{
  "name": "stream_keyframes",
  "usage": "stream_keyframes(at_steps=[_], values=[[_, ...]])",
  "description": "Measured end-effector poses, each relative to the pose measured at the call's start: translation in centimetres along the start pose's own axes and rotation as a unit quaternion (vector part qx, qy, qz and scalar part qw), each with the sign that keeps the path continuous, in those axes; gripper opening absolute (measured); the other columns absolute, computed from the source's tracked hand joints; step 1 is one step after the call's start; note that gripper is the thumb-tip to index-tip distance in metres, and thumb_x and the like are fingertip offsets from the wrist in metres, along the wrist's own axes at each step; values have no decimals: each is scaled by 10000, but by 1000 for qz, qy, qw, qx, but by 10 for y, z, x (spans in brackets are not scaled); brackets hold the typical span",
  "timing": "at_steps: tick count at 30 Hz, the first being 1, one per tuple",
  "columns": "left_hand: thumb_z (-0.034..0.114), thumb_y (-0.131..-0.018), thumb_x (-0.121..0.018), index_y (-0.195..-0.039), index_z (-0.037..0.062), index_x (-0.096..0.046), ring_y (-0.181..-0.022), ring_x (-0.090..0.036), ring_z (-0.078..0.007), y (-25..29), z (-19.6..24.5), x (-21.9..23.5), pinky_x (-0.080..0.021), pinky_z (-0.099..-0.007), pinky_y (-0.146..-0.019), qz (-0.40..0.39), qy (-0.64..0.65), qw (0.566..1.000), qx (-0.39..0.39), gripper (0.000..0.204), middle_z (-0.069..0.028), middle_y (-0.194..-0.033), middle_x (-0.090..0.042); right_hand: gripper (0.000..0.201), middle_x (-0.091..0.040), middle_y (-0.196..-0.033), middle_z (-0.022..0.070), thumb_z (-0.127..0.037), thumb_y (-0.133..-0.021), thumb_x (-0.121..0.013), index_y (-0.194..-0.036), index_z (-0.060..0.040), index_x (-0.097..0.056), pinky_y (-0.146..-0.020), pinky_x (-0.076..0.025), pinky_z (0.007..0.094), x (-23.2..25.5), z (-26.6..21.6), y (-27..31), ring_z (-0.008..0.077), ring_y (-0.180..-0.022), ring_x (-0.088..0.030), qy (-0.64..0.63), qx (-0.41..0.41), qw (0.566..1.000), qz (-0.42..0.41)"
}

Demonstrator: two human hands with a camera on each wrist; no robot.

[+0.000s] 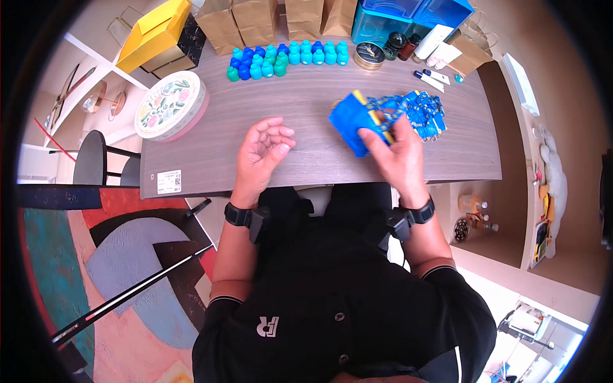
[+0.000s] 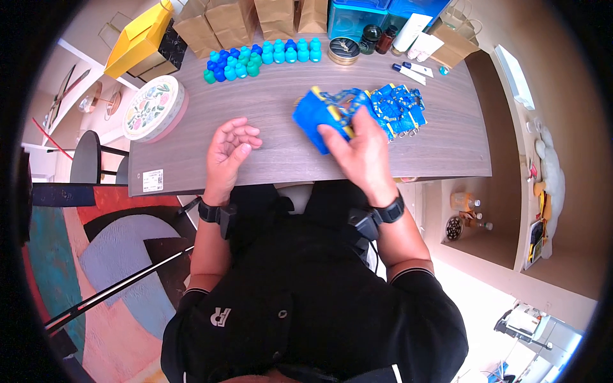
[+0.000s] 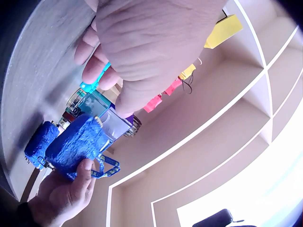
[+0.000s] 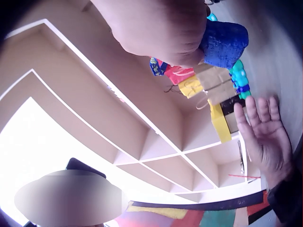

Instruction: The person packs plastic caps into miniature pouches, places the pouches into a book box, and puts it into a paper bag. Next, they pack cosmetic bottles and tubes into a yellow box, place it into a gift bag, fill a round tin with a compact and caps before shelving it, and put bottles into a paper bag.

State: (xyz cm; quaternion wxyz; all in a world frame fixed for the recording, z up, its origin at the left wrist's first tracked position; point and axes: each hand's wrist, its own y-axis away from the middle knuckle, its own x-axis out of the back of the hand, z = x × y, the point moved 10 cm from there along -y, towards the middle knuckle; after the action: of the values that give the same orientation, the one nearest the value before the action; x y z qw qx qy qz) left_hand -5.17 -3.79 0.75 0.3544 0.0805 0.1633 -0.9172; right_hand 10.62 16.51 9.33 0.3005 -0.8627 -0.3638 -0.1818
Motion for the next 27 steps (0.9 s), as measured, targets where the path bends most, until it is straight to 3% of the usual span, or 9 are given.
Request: stream_keyframes(at_steps=[5,7,8,10,12,14,16,19,27], values=[[104,-964,-648,-1365,8,-498,-1013,-648,-183,-1,0,-2,-504,-344,-946,-7,-26,1000,-10,439,-119,-1181,-646,397,-644,-809,153,-281,-827,-793,-1056,-9,-618,-746,-509,454,26,30,8,375,-819,-641,146,-68,987,2],[100,-972,-633,-1354,7,-511,-1011,-648,-181,-1,1,-1,-504,-340,-933,-2,-30,999,-12,412,-117,-1181,-647,444,-633,-870,156,-264,-793,-814,-1113,-18,-627,-804,-492,464,25,26,7,369,-904,-618,283,-34,959,-4],[100,-972,-633,-1354,7,-511,-1011,-648,-181,-1,1,-1,-504,-340,-933,-2,-31,999,-13,412,-117,-1181,-647,444,-633,-870,156,-264,-793,-814,-1113,-18,-627,-804,-492,464,25,28,7,369,-904,-618,282,-33,959,-4],[92,-972,-631,-1345,7,-520,-1006,-649,-179,0,2,0,-504,-343,-936,6,-29,1000,-7,399,-114,-1179,-648,533,-625,-1029,170,-244,-752,-835,-1195,-33,-627,-869,-477,460,44,14,10,359,-1014,-594,276,31,953,121],[88,-971,-631,-1340,7,-526,-1004,-650,-179,1,2,1,-504,-344,-936,10,-26,1000,-7,391,-114,-1178,-648,614,-593,-1179,183,-225,-736,-842,-1278,-50,-613,-928,-457,469,46,14,14,374,-1087,-566,265,33,955,132],[84,-971,-631,-1334,7,-532,-1002,-650,-179,0,2,1,-503,-344,-936,13,-24,1000,-10,384,-114,-1176,-648,625,-591,-1224,192,-210,-745,-828,-1309,-64,-603,-978,-431,489,48,-12,21,381,-1140,-549,265,136,938,175],[82,-972,-635,-1328,10,-538,-998,-650,-177,0,0,1,-506,-345,-932,6,-10,1000,-12,376,-110,-1174,-648,603,-572,-1320,189,-220,-755,-806,-1314,-97,-617,-1038,-386,517,45,-18,22,392,-1222,-516,241,137,949,149],[87,-975,-639,-1316,10,-547,-1004,-650,-176,0,-3,2,-508,-344,-932,3,-4,1000,-6,361,-107,-1171,-650,532,-521,-1456,143,-282,-769,-775,-1267,-130,-665,-1139,-297,550,8,-24,23,396,-1356,-440,307,201,930,0],[53,-973,-656,-1283,19,-580,-1041,-631,-140,2,-6,3,-519,-313,-929,0,11,1000,5,321,-73,-1140,-652,561,-519,-1475,140,-358,-836,-741,-1332,-120,-632,-1185,-242,540,-7,13,16,383,-1385,-431,353,161,921,-43]])
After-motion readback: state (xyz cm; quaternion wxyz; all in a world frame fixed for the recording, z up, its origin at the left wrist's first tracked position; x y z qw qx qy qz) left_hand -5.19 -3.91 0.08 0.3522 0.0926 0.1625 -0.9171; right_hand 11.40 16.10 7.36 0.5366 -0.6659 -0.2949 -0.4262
